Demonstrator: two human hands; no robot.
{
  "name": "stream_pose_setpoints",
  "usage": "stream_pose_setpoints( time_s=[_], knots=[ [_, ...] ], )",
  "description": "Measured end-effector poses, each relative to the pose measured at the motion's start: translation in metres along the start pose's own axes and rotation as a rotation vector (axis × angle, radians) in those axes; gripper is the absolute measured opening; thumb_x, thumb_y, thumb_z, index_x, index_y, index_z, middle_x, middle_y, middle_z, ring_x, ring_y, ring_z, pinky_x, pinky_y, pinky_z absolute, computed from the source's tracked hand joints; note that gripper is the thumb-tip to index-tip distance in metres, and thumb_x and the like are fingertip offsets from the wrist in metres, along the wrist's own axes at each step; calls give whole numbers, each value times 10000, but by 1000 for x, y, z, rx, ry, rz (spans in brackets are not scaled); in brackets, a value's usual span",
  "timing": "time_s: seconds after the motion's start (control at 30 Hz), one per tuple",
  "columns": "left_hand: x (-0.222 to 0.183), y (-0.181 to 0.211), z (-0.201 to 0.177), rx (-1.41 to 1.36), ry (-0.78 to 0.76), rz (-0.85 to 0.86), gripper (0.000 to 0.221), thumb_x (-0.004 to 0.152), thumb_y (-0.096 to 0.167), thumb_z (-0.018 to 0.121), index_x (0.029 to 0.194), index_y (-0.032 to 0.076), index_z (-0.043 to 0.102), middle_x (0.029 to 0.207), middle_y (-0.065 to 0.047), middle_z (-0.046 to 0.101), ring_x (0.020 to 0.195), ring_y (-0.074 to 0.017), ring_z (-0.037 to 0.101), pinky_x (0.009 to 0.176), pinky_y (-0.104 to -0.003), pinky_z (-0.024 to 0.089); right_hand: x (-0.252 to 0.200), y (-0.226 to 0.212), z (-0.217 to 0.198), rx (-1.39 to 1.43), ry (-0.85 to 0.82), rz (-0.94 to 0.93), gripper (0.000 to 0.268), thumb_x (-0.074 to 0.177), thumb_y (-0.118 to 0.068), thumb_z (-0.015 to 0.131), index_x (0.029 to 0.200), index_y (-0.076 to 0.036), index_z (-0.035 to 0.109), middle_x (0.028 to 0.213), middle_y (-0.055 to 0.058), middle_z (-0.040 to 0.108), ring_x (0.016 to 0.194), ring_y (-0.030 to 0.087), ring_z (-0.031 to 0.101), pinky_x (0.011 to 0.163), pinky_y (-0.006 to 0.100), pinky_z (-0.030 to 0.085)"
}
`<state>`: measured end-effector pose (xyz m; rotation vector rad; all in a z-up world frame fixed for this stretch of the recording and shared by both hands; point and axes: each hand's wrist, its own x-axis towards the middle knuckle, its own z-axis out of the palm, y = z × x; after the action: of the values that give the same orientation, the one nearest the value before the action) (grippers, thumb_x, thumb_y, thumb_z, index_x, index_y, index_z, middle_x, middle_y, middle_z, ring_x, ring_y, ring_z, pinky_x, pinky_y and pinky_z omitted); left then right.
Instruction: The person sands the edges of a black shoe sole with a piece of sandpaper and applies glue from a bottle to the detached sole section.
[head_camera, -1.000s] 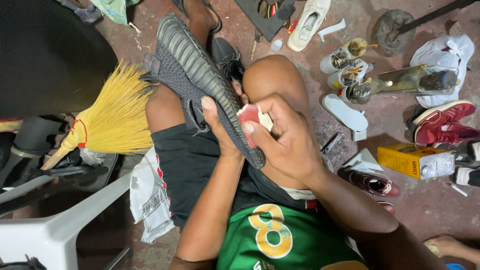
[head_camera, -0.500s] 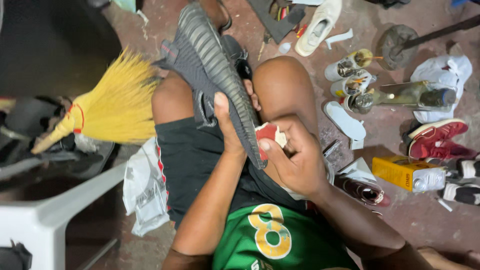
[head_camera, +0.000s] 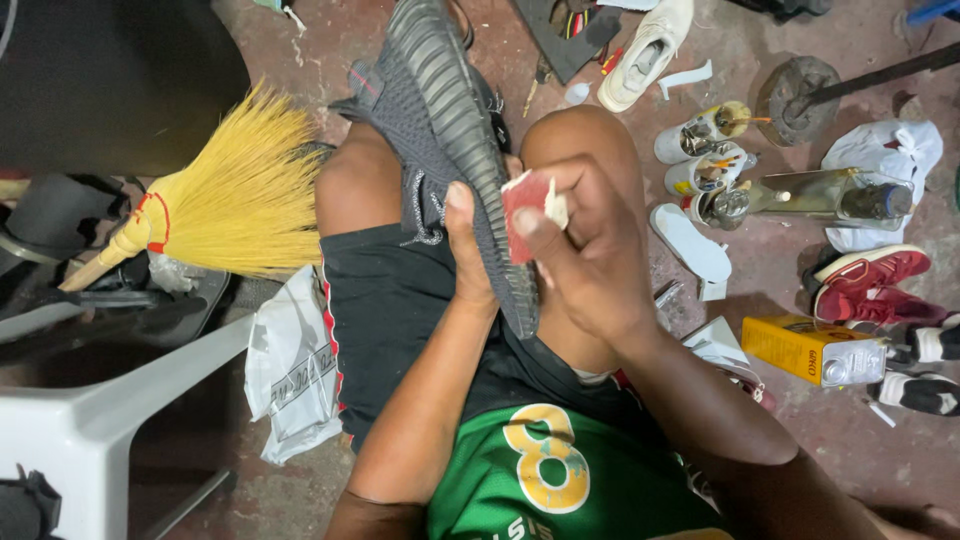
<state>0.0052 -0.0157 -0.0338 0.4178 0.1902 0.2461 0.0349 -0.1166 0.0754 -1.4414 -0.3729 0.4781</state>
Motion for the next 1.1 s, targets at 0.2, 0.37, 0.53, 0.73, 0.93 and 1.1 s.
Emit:
stream_pose_setpoints(
  time_s=[0.2,0.37,0.53,0.73,0.93,1.1],
  knots=[
    [5,1,-4,48,2,79,699,954,669,564,1342,88,532,1044,-43,556,858,-141,543,790,-305,477,-45,11,4,-50,8,95,265,1025,-47,642,1254,-3,517,1044,49,654,887,61,610,753,219,516],
    [-1,-9,-12,76,36,-11,754,966,651,582,1274,-37,567,1120,-77,597,980,-168,586,899,-318,490,-26,12,-5,-177,81,35,253,1034,-42,643,1255,8,530,1120,57,671,969,80,659,846,246,571],
    [-1,-11,-18,18,114,-84,781,910,641,600,1315,-27,573,1112,-81,623,988,-192,615,923,-384,531,-28,6,-4,-253,66,46,272,1006,-38,656,1250,3,542,1104,59,648,957,83,654,821,245,568],
    [-6,-8,-22,128,89,-54,770,925,642,609,1297,-32,604,1137,-75,628,1013,-177,600,933,-334,504,-38,10,-5,-249,55,3,255,1015,-39,664,1243,-4,555,1125,65,624,940,90,668,787,242,564],
    [-1,1,-19,9,-17,-66,682,1003,664,598,1171,3,584,963,-69,560,862,-156,550,767,-311,459,-33,10,3,-387,58,20,275,961,-40,678,1208,5,563,1113,88,658,980,91,659,750,245,563],
    [5,22,-16,90,-23,55,886,946,729,544,1455,14,420,1016,-90,556,808,-174,545,741,-315,480,-56,11,3,-119,-21,89,234,1008,-56,639,1215,-9,540,983,54,669,767,42,583,667,210,490]
  ],
)
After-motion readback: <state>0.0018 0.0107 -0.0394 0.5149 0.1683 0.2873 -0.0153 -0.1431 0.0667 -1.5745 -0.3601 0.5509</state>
